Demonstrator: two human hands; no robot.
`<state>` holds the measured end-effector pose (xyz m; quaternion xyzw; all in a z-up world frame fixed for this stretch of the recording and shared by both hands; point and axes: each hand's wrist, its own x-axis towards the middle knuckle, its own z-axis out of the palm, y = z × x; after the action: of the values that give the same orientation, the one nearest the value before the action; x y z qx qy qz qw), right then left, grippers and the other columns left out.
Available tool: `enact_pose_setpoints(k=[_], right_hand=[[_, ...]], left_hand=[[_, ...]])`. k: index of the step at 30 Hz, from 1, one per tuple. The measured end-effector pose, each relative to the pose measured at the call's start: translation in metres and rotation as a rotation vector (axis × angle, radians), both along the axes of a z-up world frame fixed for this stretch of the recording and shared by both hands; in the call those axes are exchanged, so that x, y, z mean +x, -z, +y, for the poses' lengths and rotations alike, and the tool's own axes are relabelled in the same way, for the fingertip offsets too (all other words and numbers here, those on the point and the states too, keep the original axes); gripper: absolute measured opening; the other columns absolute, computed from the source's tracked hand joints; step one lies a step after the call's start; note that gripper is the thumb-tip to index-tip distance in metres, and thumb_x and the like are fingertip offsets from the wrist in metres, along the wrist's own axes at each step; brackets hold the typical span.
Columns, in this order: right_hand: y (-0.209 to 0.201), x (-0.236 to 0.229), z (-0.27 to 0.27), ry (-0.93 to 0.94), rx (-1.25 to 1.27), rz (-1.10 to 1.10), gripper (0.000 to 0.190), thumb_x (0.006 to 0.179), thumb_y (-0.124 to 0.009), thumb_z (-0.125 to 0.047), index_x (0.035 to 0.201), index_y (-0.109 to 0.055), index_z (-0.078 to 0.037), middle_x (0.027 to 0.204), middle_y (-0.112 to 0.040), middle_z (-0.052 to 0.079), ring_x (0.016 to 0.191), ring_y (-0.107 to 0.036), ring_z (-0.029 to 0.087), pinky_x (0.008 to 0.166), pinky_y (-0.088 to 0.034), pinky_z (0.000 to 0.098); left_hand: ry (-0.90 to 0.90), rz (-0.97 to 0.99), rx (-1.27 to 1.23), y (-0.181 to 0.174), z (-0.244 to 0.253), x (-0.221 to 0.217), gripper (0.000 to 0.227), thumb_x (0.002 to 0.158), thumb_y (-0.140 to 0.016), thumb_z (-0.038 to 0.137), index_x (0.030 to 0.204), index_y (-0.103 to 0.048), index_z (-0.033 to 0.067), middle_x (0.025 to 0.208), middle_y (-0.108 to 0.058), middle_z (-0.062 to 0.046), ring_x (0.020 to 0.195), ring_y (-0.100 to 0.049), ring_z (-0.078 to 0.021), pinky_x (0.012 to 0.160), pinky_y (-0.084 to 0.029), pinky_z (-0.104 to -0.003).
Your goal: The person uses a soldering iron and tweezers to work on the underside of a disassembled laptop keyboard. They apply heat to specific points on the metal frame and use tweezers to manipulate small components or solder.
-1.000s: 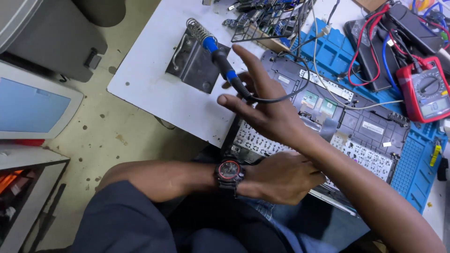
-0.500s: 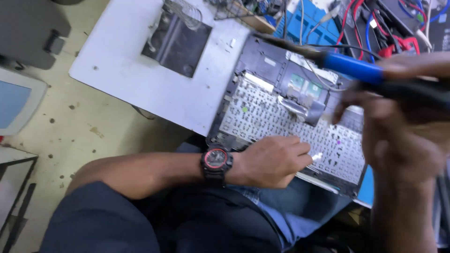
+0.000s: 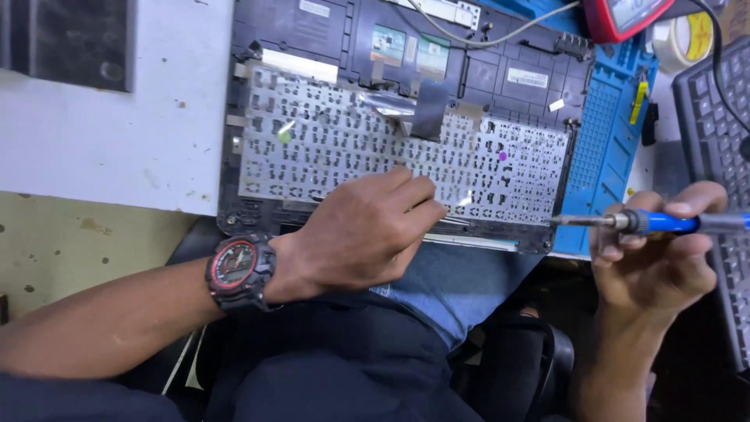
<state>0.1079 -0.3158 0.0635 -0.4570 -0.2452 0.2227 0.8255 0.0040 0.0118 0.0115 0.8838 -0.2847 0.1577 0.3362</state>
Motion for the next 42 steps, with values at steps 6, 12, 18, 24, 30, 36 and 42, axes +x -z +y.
enact_pose_setpoints(k=[6, 12, 18, 24, 30, 36, 42], right_hand=[[0.022, -0.009, 0.019, 0.096, -0.205, 0.097, 0.013, 0.094, -0.067, -0.014, 0.106, -0.062, -0.012, 0.065, -0.055, 0.002, 0.053, -0.054, 0.015, 0.048, -0.047, 0.0242], [0.042, 0.007, 0.002, -0.012, -0.189, 0.018, 0.030, 0.106, -0.076, -0.036, 0.106, -0.065, -0.008, 0.076, -0.070, 0.010, 0.061, -0.071, 0.015, 0.050, -0.066, 0.0265], [0.051, 0.011, -0.008, -0.050, -0.226, -0.071, 0.024, 0.100, -0.075, -0.025, 0.113, -0.060, -0.011, 0.084, -0.074, 0.008, 0.069, -0.077, 0.012, 0.055, -0.073, 0.0238], [0.041, 0.002, -0.002, 0.017, -0.428, -0.157, 0.024, 0.099, -0.068, -0.026, 0.111, -0.051, -0.015, 0.069, -0.062, 0.001, 0.052, -0.065, 0.005, 0.045, -0.062, 0.0171], [0.040, -0.002, -0.001, 0.129, -0.478, -0.094, 0.020, 0.095, -0.062, -0.020, 0.112, -0.052, -0.016, 0.058, -0.049, 0.001, 0.042, -0.051, 0.011, 0.043, -0.049, 0.0220], [0.050, 0.005, -0.027, 0.060, -0.534, -0.159, 0.020, 0.096, -0.065, -0.014, 0.113, -0.055, -0.014, 0.081, -0.069, 0.006, 0.066, -0.076, 0.010, 0.058, -0.073, 0.0255], [0.046, 0.006, -0.016, -0.062, -0.467, -0.122, 0.019, 0.099, -0.056, -0.021, 0.117, -0.060, -0.023, 0.063, -0.057, -0.002, 0.049, -0.057, 0.009, 0.045, -0.056, 0.0197]], left_hand=[[-0.003, 0.020, -0.062, -0.006, 0.001, 0.002, 0.008, 0.094, -0.066, -0.001, 0.102, -0.067, 0.0001, 0.096, -0.064, -0.013, 0.079, -0.057, -0.0280, 0.061, -0.047, -0.037], [-0.021, 0.043, -0.053, -0.009, 0.002, 0.004, 0.006, 0.097, -0.068, 0.000, 0.102, -0.068, 0.0009, 0.094, -0.063, -0.011, 0.076, -0.055, -0.0258, 0.061, -0.046, -0.036], [0.001, 0.095, -0.079, -0.009, 0.002, 0.003, 0.008, 0.102, -0.069, 0.004, 0.109, -0.069, -0.0008, 0.098, -0.063, -0.013, 0.082, -0.057, -0.0285, 0.069, -0.050, -0.040], [-0.003, 0.084, -0.074, -0.012, 0.002, 0.006, 0.006, 0.105, -0.064, 0.002, 0.102, -0.068, -0.0016, 0.092, -0.059, -0.012, 0.074, -0.050, -0.0273, 0.059, -0.042, -0.039], [-0.009, 0.089, -0.049, -0.006, 0.002, 0.001, 0.009, 0.108, -0.064, 0.007, 0.111, -0.068, -0.0002, 0.101, -0.063, -0.013, 0.082, -0.056, -0.0283, 0.069, -0.049, -0.042], [-0.032, 0.075, -0.049, -0.005, 0.001, 0.000, 0.008, 0.108, -0.060, 0.003, 0.106, -0.068, 0.0018, 0.098, -0.062, -0.011, 0.080, -0.055, -0.0262, 0.066, -0.048, -0.039], [-0.026, 0.071, -0.039, -0.006, 0.002, 0.001, 0.009, 0.108, -0.060, 0.005, 0.107, -0.068, 0.0019, 0.097, -0.062, -0.011, 0.080, -0.054, -0.0261, 0.065, -0.047, -0.038]])
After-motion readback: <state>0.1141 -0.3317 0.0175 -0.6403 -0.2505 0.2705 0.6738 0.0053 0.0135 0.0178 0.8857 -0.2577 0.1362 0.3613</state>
